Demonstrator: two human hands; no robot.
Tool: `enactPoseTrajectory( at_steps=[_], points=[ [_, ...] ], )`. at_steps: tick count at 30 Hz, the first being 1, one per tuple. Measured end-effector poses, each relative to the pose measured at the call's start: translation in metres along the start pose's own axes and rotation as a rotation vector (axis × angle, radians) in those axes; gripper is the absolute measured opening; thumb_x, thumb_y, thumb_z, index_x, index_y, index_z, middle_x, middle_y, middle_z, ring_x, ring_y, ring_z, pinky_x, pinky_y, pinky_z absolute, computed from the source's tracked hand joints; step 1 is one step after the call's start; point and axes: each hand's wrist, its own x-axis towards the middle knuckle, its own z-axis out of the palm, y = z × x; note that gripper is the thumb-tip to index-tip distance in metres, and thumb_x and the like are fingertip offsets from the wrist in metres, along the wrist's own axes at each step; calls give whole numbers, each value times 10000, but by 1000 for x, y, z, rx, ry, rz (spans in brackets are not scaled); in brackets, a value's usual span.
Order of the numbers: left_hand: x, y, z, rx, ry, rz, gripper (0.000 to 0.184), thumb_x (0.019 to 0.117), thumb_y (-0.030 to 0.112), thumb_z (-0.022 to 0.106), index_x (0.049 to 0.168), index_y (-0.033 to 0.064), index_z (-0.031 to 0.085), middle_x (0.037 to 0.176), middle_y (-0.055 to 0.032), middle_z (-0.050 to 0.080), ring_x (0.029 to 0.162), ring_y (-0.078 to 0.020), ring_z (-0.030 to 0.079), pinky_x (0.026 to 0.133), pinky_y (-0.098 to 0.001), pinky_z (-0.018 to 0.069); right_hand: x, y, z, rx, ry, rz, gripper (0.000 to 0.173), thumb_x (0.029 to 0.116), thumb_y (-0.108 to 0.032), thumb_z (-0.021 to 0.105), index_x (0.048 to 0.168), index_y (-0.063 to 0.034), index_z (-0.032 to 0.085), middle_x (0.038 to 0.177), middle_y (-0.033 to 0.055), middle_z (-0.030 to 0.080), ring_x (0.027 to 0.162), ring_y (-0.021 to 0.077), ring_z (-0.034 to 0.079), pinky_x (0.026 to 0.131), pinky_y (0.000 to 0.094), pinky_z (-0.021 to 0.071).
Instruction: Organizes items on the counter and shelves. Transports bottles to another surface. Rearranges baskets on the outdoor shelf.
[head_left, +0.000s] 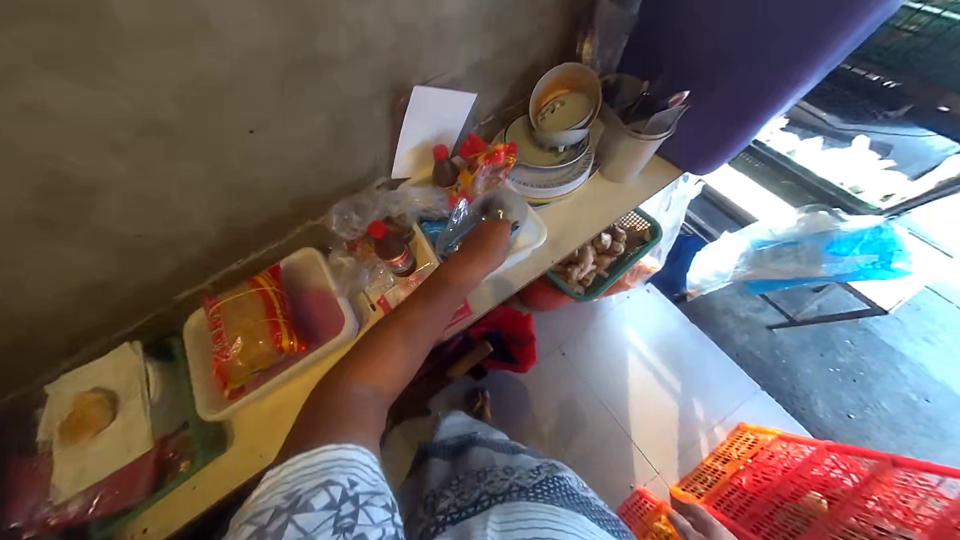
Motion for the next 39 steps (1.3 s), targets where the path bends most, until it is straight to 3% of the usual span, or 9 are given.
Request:
enactPoseTrajectory(
  at_steps=[3,8,12,17,21,25,32,35,39],
  points=[
    [4,-21,-10,52,16,182,348,1033,180,584,1341,29,642,1432,-188,575,1349,-391,519,1095,-576,431,17,-34,2,19,-39,-91,445,1075,-209,532,1429,61,533,1323,312,626,1245,451,606,1090,589,435],
    [-93,-52,-33,90,-117,-85,227,1034,155,548,1119,-6,684,1091,-212,686,1058,-391,668,903,-588,537,40,-82,-9,-23,-45,-159,433,1066,-179,551,1421,68,533,1294,308,636,1195,435,633,1060,576,458],
    [-115,-111,17,-23,-287,-309,669,1008,308,650,1529,-17,387,1571,-262,382,1350,-460,499,1053,-620,455,66,-137,-16,-184,-58,-352,417,1042,-196,600,1385,41,586,1231,285,671,1116,428,668,1005,583,499],
    [-107,-114,22,-124,-190,-435,918,878,278,808,1586,17,286,1528,-290,414,1307,-475,525,1019,-636,462,67,-245,-25,-393,-46,-582,409,1042,-206,599,1395,-1,590,1313,251,636,1140,399,661,1015,566,508],
    [-96,-117,21,-120,-257,-483,1002,799,349,870,1563,-12,330,1517,-347,369,1294,-518,498,995,-667,448,59,-313,-21,-427,40,-789,385,1038,-206,600,1368,-7,616,1294,233,652,1108,374,677,993,551,524],
    [-90,-123,24,-122,-273,-482,844,704,403,911,1354,-24,581,1466,-320,435,1285,-496,499,966,-663,461,51,-358,-18,-385,224,-1006,327,1030,-205,605,1282,-8,674,1199,200,703,1040,341,708,933,542,564],
    [-88,-123,30,-133,-233,-521,1096,698,416,923,1558,32,362,1588,-300,300,1480,-490,266,1115,-713,282,80,-426,-41,-15,304,-750,493,1080,-270,515,1470,18,427,1021,224,679,788,296,706,740,488,593],
    [-91,-122,33,-217,-191,-572,1079,688,235,925,1573,108,321,1443,-313,468,1339,-514,445,1014,-693,402,107,-451,-41,131,185,-664,558,1084,-228,521,1565,-75,281,1015,233,663,705,264,717,686,428,622],
    [-96,-130,33,-271,-219,-571,1169,674,316,939,1604,140,254,1370,-244,576,1242,-459,572,955,-692,459,119,-474,-44,108,117,-532,616,1064,-101,508,1599,-162,208,1149,270,635,705,284,726,642,426,623]
  ],
)
